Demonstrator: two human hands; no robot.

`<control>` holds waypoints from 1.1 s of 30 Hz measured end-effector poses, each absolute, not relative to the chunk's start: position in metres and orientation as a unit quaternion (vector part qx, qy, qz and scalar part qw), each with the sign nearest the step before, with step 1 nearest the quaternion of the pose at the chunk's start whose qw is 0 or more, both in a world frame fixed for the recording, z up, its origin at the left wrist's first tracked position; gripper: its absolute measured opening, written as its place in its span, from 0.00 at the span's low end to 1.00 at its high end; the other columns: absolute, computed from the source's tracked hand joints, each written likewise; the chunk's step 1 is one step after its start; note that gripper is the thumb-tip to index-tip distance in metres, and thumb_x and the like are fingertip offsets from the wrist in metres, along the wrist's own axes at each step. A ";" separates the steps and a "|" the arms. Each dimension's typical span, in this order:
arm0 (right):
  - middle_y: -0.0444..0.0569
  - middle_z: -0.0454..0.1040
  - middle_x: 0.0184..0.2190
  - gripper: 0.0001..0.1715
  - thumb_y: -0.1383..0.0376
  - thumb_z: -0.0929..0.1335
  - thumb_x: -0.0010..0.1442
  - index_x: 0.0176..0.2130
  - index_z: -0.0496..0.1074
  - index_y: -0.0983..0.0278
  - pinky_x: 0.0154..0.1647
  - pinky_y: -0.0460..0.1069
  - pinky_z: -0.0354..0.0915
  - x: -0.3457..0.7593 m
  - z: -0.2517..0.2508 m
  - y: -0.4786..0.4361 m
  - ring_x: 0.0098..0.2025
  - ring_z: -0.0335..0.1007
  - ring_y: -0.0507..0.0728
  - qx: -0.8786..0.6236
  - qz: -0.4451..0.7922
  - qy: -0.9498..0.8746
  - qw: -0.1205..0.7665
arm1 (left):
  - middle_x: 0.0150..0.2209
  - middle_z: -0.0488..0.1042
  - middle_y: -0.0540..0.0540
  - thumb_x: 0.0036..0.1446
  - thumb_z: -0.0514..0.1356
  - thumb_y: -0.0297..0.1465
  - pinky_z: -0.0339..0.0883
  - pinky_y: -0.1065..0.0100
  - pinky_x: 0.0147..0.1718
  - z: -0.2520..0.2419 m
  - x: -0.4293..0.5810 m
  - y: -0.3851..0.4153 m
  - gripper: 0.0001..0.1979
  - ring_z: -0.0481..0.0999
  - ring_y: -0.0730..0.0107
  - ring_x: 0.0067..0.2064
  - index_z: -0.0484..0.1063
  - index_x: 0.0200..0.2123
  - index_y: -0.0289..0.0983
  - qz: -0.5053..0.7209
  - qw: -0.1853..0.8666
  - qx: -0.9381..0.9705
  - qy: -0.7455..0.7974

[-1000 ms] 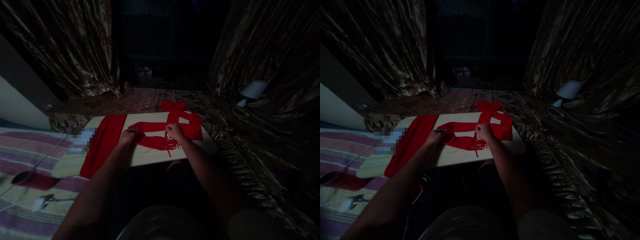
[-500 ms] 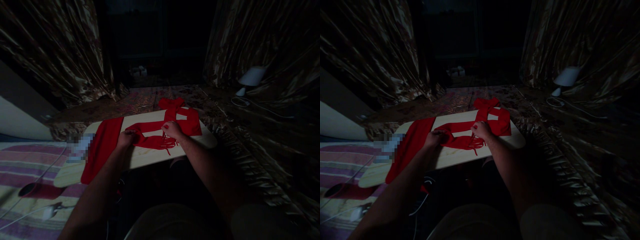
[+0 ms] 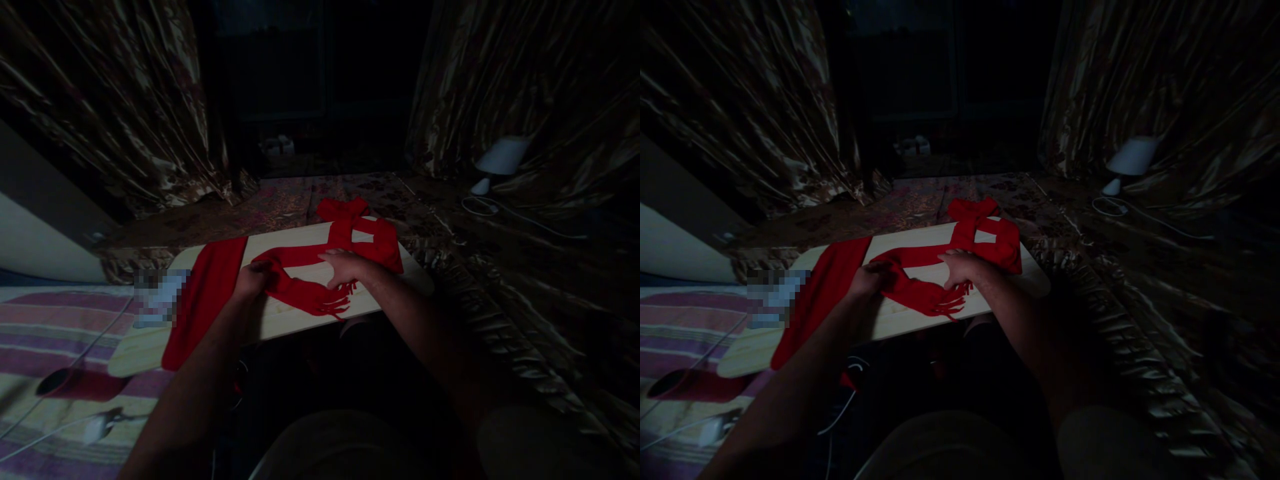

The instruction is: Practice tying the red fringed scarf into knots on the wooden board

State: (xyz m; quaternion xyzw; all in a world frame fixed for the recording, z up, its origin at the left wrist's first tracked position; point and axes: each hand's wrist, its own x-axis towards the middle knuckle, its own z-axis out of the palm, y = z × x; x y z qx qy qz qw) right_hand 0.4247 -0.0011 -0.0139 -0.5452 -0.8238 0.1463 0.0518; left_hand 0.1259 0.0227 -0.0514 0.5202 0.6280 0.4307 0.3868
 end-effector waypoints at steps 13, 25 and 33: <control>0.56 0.73 0.61 0.33 0.64 0.72 0.58 0.63 0.72 0.62 0.63 0.52 0.61 0.398 -0.002 -0.047 0.62 0.69 0.62 -0.427 0.166 -0.881 0.116 | 0.45 0.83 0.40 0.44 0.67 0.24 0.77 0.62 0.46 -0.047 0.128 0.019 0.20 0.82 0.58 0.43 0.80 0.44 0.35 0.451 0.401 0.520 0.605; 0.43 0.80 0.32 0.12 0.64 0.74 0.56 0.42 0.83 0.61 0.33 0.44 0.63 0.372 0.003 -0.054 0.32 0.73 0.51 -0.399 0.317 -0.857 0.072 | 0.47 0.82 0.41 0.42 0.67 0.25 0.78 0.61 0.45 -0.051 0.127 0.021 0.28 0.83 0.58 0.44 0.77 0.51 0.37 0.472 0.454 0.525 0.543; 0.45 0.83 0.37 0.12 0.69 0.70 0.60 0.43 0.82 0.60 0.38 0.45 0.66 0.365 -0.025 -0.035 0.38 0.77 0.53 -0.507 0.223 -0.806 0.209 | 0.47 0.82 0.40 0.41 0.69 0.25 0.77 0.60 0.47 -0.058 0.123 0.028 0.28 0.82 0.57 0.44 0.77 0.50 0.35 0.461 0.418 0.558 0.549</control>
